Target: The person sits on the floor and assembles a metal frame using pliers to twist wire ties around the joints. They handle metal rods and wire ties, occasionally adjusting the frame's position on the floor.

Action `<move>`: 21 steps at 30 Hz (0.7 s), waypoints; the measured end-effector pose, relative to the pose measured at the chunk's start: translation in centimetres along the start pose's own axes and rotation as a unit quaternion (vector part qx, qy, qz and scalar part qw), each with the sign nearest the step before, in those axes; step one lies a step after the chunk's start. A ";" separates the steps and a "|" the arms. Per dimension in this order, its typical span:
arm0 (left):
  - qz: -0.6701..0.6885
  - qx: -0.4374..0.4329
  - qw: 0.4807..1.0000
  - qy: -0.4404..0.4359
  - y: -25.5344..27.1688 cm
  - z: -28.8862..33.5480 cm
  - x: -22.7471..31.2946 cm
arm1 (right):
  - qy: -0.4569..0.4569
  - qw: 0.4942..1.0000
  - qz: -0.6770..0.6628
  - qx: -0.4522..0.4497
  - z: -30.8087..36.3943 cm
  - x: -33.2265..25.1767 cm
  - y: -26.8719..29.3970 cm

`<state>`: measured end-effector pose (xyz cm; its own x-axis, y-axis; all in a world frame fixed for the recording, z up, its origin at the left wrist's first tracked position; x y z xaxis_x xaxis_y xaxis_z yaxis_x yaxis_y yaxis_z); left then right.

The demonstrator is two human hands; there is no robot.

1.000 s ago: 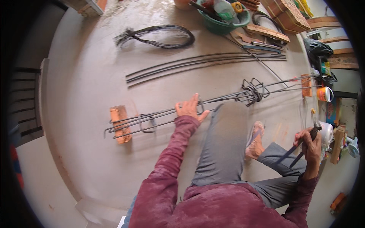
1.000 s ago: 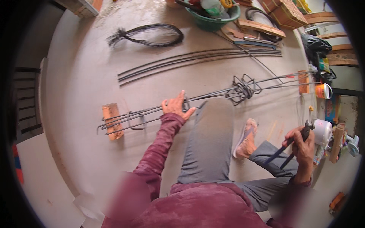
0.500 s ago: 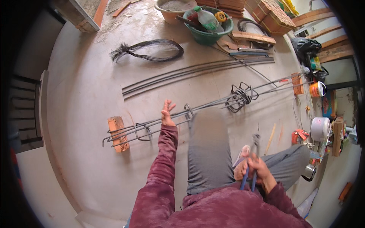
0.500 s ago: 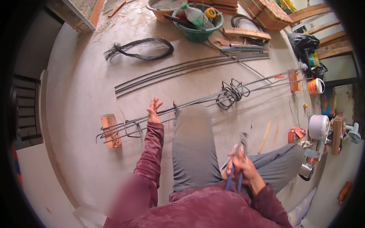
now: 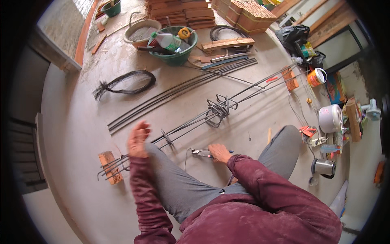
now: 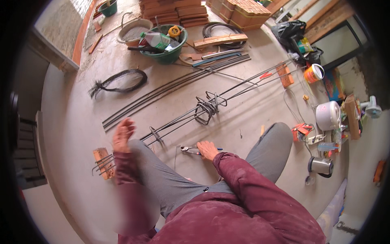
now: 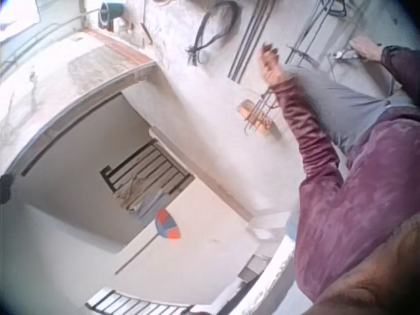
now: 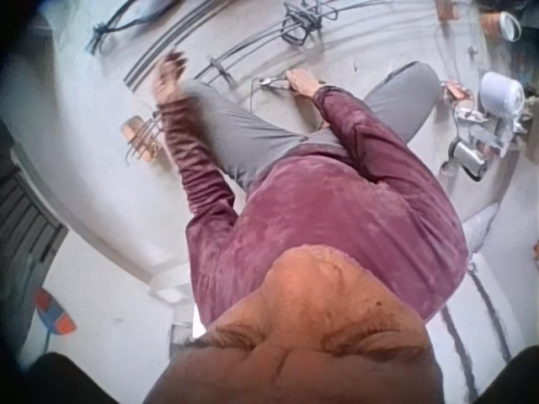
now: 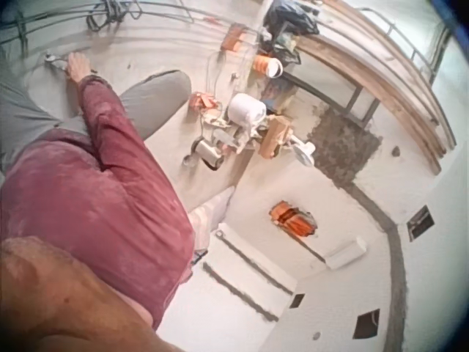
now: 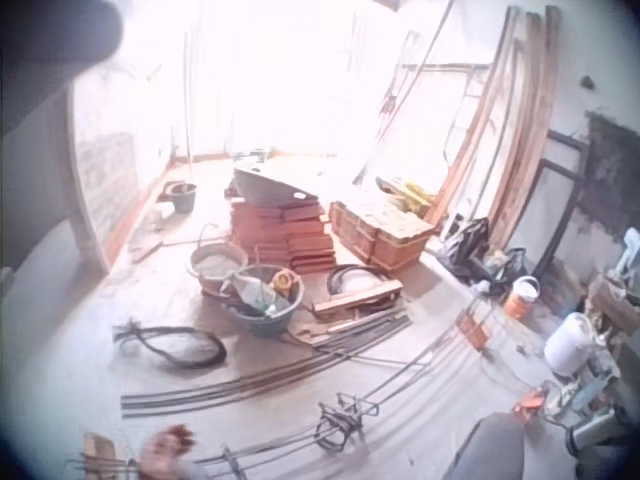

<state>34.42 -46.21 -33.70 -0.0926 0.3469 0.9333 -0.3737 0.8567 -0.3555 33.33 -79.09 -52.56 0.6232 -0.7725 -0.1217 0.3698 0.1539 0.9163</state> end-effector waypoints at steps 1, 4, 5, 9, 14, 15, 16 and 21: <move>-0.024 -0.037 0.999 0.024 -1.1 -0.2 -1.6 | 0.018 1.000 0.010 -0.011 -0.8 -0.9 -0.1; -0.260 -0.091 0.961 0.020 -2.3 -0.1 -12.4 | 0.048 0.995 0.035 -0.079 -3.1 -1.4 1.1; -0.377 -0.128 0.917 0.004 -5.6 0.6 -12.6 | 0.031 0.991 0.027 -0.131 -3.3 -0.4 4.2; -0.537 -0.143 0.831 -0.034 -11.8 1.5 -15.3 | -0.132 0.989 0.019 0.059 -7.5 10.2 14.6; -0.601 -0.104 0.790 0.065 -10.4 1.0 -19.2 | -0.181 0.981 0.022 0.073 -9.1 14.8 17.7; -0.589 -0.085 0.799 0.085 -10.0 1.1 -19.5 | -0.176 0.984 0.010 0.023 -9.8 14.2 16.3; -0.580 -0.075 0.805 0.095 -9.8 1.0 -19.9 | -0.171 0.985 -0.001 -0.026 -10.2 13.8 15.1; -0.516 0.003 0.843 0.155 -9.0 -0.2 -21.2 | -0.181 0.976 -0.089 -0.078 -11.4 15.1 14.0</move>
Point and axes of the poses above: each hand's wrist, its own z-axis away from the middle knuckle, its own y-axis out of the back of the hand, x = y × z, the point moved 7 cm from there along -z, towards the middle knuckle, and after that the axes turned 14 degrees about z, right-handed, at the moved point
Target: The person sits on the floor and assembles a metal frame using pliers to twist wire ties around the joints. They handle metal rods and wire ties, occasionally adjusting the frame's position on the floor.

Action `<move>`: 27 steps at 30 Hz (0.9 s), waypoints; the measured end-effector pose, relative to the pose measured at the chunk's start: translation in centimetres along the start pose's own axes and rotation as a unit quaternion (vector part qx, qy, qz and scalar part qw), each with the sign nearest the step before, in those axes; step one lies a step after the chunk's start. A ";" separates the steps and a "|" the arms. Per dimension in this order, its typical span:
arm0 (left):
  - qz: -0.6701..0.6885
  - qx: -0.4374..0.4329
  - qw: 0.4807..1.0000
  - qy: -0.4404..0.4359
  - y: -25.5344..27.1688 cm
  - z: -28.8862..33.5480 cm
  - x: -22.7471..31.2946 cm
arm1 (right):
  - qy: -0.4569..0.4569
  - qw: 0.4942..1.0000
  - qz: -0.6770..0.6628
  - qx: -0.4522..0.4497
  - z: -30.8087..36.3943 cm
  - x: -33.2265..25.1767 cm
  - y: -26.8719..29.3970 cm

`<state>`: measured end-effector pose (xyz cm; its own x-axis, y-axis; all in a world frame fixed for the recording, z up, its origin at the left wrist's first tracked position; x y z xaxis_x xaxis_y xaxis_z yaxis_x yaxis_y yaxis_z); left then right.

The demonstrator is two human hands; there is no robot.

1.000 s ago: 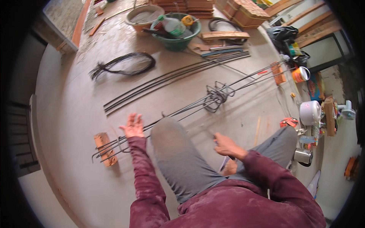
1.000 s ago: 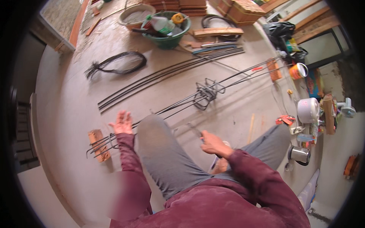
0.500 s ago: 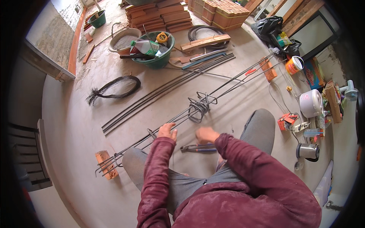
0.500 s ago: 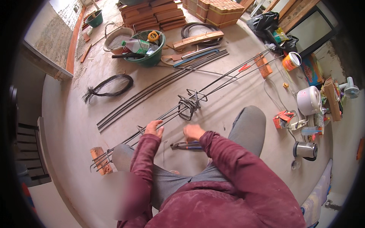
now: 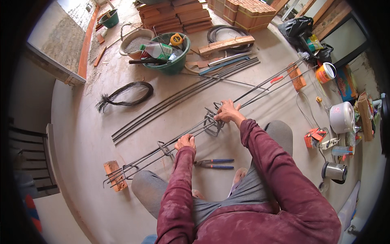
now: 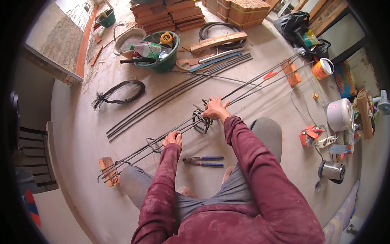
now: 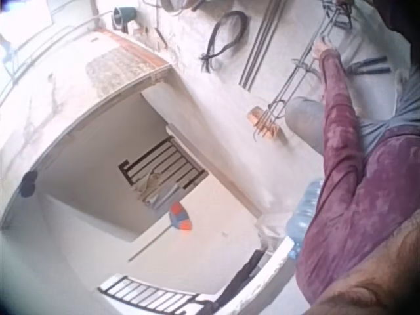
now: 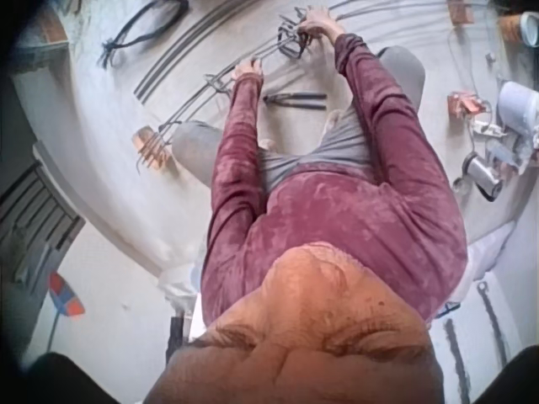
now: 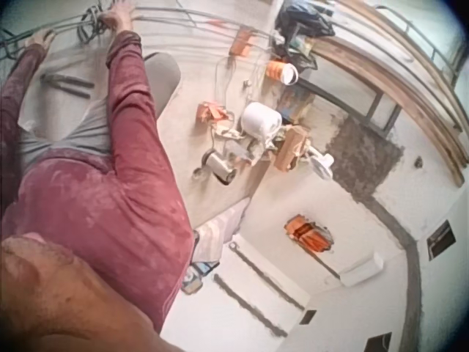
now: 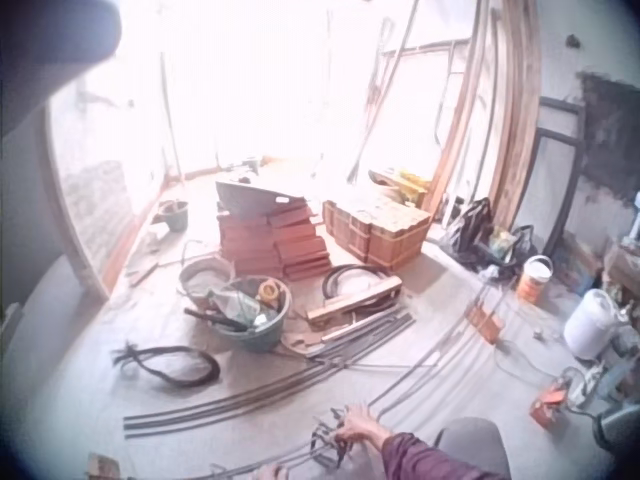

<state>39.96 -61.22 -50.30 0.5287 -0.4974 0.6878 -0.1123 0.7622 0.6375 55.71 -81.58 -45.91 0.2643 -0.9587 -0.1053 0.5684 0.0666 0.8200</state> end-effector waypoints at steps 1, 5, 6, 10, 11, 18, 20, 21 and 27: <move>0.011 0.001 1.000 0.019 -0.1 0.0 -0.4 | 0.018 1.000 0.000 0.015 -0.3 -0.2 -0.6; 0.024 0.029 0.999 0.009 0.1 0.0 -0.3 | 0.037 0.993 -0.011 0.115 -0.5 0.6 0.1; 0.031 0.029 0.999 0.007 0.2 0.2 -0.2 | 0.029 0.989 -0.017 0.146 -0.3 1.4 0.6; 0.034 0.038 0.998 -0.023 0.3 0.3 -0.4 | -0.025 0.975 0.026 0.221 0.2 5.3 3.1; 0.034 0.036 0.999 -0.022 0.2 0.5 -0.6 | -0.046 0.975 0.032 0.216 0.1 6.3 3.7; 0.007 0.030 0.997 -0.072 -0.5 0.8 -0.5 | -0.148 0.921 0.121 0.339 1.8 9.9 6.0; -0.023 0.050 0.994 -0.090 -0.4 1.2 -0.1 | -0.083 0.939 0.103 0.319 2.5 6.1 6.9; -0.042 0.062 0.992 -0.099 -0.3 1.4 0.4 | -0.064 0.968 0.064 0.236 2.2 5.2 6.2; -0.101 0.032 0.989 -0.099 -1.5 3.4 2.6 | 0.054 0.996 -0.018 0.071 2.6 -0.9 -0.6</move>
Point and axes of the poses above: each hand's wrist, its own z-axis away from the middle knuckle, its own y-axis out of the back of the hand, x = y × z, the point moved 7 cm from there along -z, towards the middle knuckle, and after that the axes turned 14 degrees about z, right-handed, at the moved point
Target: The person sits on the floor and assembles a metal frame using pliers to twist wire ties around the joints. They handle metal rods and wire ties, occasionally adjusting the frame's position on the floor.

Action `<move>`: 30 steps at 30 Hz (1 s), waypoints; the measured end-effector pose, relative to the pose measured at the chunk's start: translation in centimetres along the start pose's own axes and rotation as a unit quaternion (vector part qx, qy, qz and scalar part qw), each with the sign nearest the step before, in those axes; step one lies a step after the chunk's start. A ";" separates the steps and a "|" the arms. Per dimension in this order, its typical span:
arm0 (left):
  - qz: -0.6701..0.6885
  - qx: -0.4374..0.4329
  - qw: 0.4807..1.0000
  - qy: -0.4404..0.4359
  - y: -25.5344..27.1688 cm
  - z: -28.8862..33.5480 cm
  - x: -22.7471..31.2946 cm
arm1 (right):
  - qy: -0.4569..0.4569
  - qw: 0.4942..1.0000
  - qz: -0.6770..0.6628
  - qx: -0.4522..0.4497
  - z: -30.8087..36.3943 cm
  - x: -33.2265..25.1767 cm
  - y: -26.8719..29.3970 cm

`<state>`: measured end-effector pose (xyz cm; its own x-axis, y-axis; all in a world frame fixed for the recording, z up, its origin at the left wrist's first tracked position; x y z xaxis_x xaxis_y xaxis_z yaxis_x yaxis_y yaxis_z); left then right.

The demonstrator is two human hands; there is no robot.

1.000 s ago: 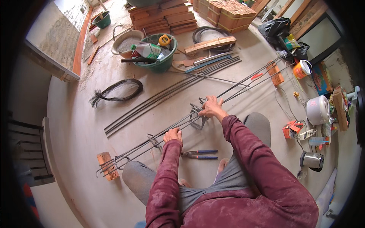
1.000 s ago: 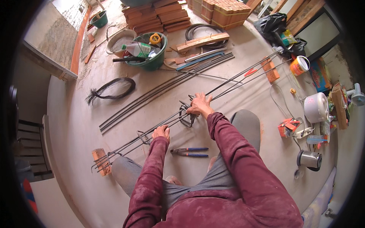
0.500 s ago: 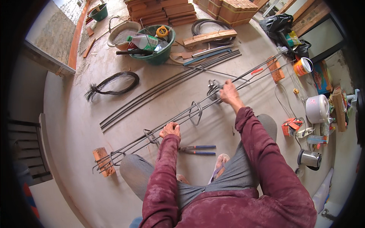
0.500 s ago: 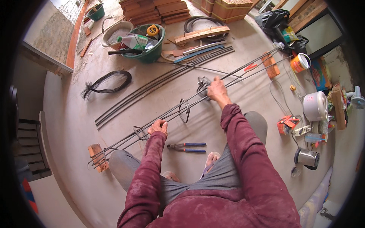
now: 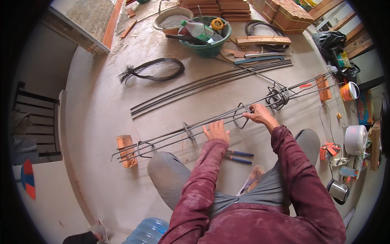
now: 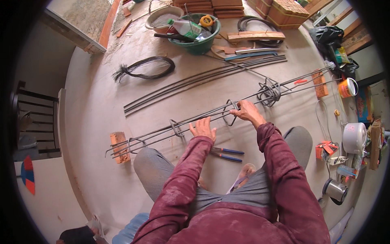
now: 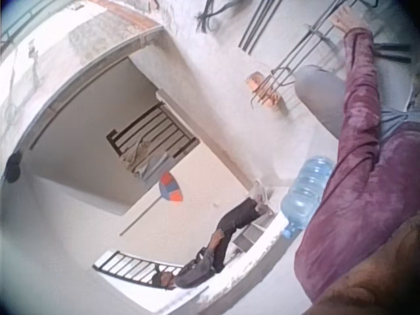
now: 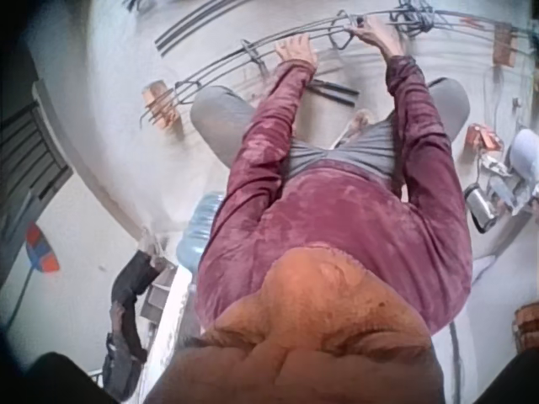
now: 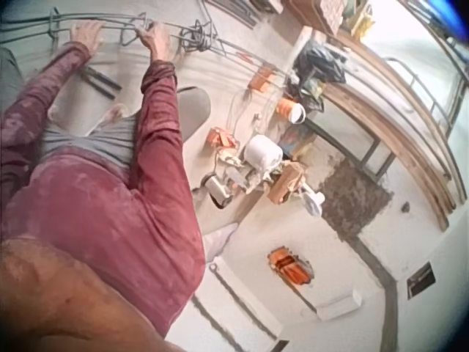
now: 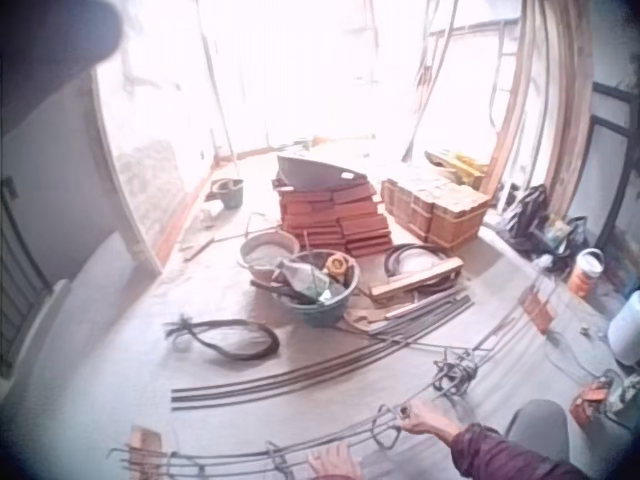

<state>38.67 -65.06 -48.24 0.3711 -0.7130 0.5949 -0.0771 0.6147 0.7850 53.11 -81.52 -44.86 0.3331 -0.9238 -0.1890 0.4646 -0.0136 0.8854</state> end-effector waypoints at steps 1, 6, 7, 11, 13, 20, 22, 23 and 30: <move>0.010 -0.004 1.000 -0.003 0.1 0.3 -0.1 | 0.006 1.000 -0.002 0.018 -0.2 -0.7 -0.3; -0.013 -0.032 0.999 -0.001 -0.6 1.3 -0.8 | 0.054 0.991 0.027 0.122 -0.7 -1.8 -1.4; -0.025 -0.043 0.999 0.017 -0.5 1.3 -0.4 | 0.039 0.992 0.016 0.120 -0.3 -1.9 -1.2; -0.023 -0.106 0.989 0.103 0.5 0.8 2.1 | 0.024 0.984 0.021 0.176 1.3 -1.8 0.4; 0.028 -0.095 0.986 0.132 0.4 0.5 2.5 | 0.031 0.973 0.031 0.227 2.1 -1.8 0.5; 0.046 -0.112 0.987 0.109 -1.7 -0.2 3.6 | 0.045 0.970 -0.013 0.238 2.5 -0.5 -1.8; 0.025 -0.119 0.989 0.087 -2.4 -0.1 3.4 | 0.051 0.970 -0.016 0.235 2.0 -0.2 -1.8; 0.015 -0.124 0.989 0.073 -2.8 0.2 3.2 | 0.038 0.976 -0.020 0.214 1.7 -0.6 -2.0; -0.055 -0.095 0.994 -0.022 -2.3 2.6 2.1 | -0.016 0.982 -0.045 0.183 1.5 -1.2 -1.5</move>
Point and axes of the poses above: each hand's wrist, its own z-axis away from the middle knuckle, its own y-axis out of the back of the hand, x = y × z, the point moved 7 cm from there along -z, towards the middle knuckle, and after that the axes turned 14 degrees about z, right-handed, at the moved point
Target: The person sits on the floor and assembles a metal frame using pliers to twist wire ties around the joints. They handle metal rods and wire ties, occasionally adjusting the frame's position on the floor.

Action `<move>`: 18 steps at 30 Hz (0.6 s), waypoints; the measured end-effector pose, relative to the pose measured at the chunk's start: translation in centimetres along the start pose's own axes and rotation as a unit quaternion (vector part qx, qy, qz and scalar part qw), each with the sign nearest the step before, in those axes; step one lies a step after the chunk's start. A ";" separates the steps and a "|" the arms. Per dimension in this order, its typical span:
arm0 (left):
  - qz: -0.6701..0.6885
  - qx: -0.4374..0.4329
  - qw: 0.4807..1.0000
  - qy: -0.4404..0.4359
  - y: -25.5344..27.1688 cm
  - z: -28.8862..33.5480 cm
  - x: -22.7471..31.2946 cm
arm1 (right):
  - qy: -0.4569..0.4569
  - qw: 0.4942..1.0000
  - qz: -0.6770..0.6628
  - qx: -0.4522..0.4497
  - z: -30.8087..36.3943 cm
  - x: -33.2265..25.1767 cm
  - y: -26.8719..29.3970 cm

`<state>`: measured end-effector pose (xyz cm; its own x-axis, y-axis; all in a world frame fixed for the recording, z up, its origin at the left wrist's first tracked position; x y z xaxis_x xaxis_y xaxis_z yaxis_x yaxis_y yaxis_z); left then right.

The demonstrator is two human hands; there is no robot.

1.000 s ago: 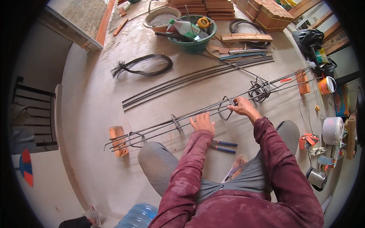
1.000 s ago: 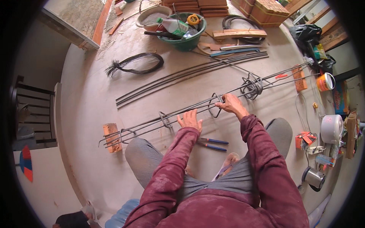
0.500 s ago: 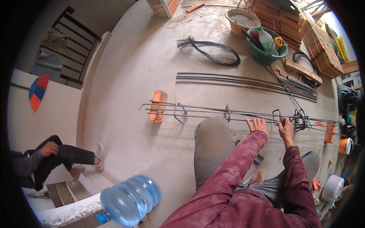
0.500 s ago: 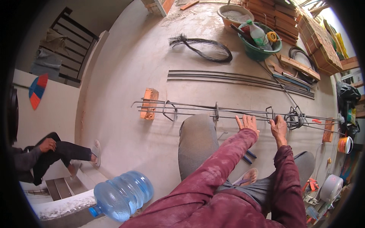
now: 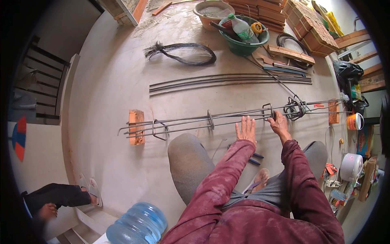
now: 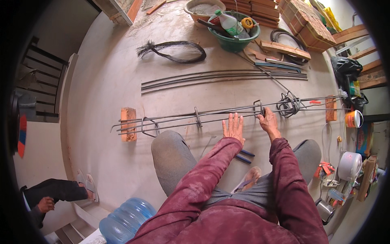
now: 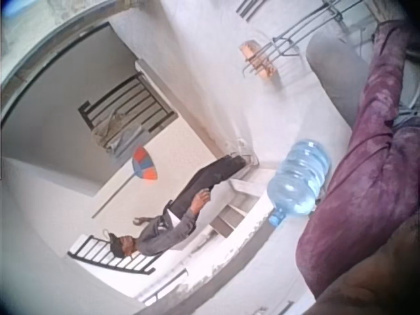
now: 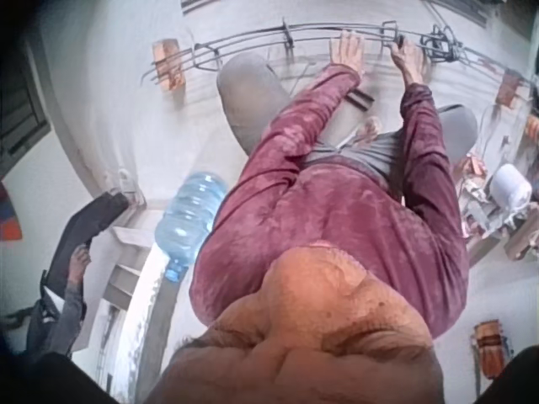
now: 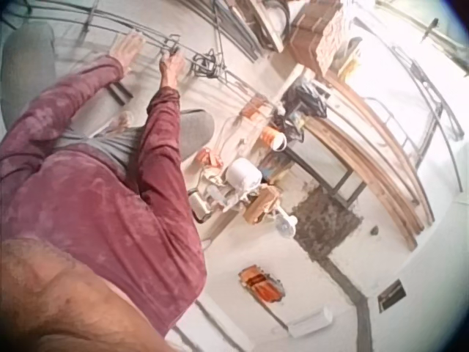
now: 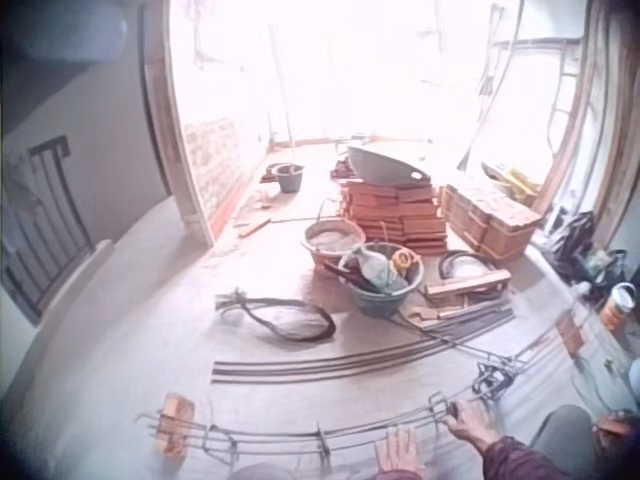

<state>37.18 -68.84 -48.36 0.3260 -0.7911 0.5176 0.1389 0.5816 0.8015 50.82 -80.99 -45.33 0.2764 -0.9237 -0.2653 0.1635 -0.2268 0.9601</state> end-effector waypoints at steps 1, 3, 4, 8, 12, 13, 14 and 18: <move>-0.022 0.013 1.000 -0.011 0.1 0.1 -0.2 | 0.017 1.000 0.004 0.015 -0.1 -0.1 0.1; 0.014 -0.018 1.000 -0.003 0.0 0.1 -0.7 | 0.012 0.999 0.032 -0.022 -0.2 -0.3 -0.5; 0.033 -0.034 0.999 0.002 0.4 0.3 -0.6 | 0.011 0.998 0.047 -0.041 -0.1 -0.5 -0.8; 0.052 -0.057 0.996 0.047 1.8 0.4 1.1 | 0.000 0.999 0.051 -0.015 0.5 -0.2 -0.8; 0.021 -0.018 0.998 0.064 -0.3 -1.0 2.2 | -0.008 1.000 0.014 -0.007 0.4 2.6 -0.9; 0.026 -0.032 0.997 0.060 -0.5 -1.1 2.7 | 0.009 1.000 0.014 0.007 0.4 3.4 -0.9; 0.030 -0.043 0.997 0.062 -0.5 -1.2 2.8 | 0.009 1.000 0.016 0.000 0.3 3.3 -1.1; 0.045 -0.028 0.998 0.046 1.1 -1.2 1.2 | 0.053 0.998 0.026 0.007 -0.4 -0.5 -0.2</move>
<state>38.86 -68.88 -47.20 0.4230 -0.7157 0.5558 0.1566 0.6619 0.7331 51.02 -80.32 -45.46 0.3833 -0.8964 -0.2227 0.1337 -0.1847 0.9737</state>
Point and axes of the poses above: each hand's wrist, its own z-axis away from the middle knuckle, its own y-axis out of the back of the hand, x = y × z, the point moved 7 cm from there along -z, towards the middle knuckle, and after that the axes turned 14 degrees about z, right-handed, at the moved point
